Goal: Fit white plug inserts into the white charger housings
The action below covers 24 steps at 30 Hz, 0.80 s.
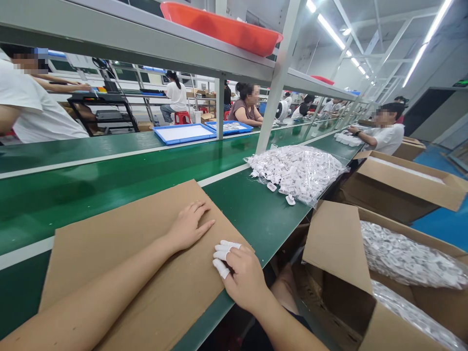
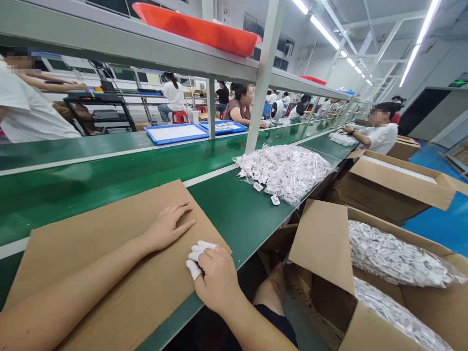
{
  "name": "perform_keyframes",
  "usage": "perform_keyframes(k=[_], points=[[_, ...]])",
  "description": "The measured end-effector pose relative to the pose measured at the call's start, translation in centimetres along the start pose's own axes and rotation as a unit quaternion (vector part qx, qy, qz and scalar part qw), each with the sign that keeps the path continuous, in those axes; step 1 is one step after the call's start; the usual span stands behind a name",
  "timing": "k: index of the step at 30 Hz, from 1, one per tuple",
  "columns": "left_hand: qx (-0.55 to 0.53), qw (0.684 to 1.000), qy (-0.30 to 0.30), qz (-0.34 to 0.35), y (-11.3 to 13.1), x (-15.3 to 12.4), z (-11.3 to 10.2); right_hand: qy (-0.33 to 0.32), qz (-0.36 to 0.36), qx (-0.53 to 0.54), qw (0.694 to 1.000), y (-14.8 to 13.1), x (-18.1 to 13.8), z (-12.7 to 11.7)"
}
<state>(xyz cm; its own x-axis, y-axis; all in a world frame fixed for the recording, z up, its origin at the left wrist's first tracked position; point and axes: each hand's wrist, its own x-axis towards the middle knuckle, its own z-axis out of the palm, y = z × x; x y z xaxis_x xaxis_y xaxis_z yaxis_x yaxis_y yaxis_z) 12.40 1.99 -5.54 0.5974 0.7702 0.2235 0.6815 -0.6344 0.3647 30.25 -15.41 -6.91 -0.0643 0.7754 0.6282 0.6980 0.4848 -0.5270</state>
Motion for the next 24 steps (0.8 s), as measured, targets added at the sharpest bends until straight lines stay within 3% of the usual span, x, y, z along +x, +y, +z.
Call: perform_keyframes(k=[24], points=[[0.019, 1.0, -0.01, -0.001, 0.31, 0.12, -0.25, -0.008, 0.024, 0.034, 0.999, -0.05, 0.03, 0.2]])
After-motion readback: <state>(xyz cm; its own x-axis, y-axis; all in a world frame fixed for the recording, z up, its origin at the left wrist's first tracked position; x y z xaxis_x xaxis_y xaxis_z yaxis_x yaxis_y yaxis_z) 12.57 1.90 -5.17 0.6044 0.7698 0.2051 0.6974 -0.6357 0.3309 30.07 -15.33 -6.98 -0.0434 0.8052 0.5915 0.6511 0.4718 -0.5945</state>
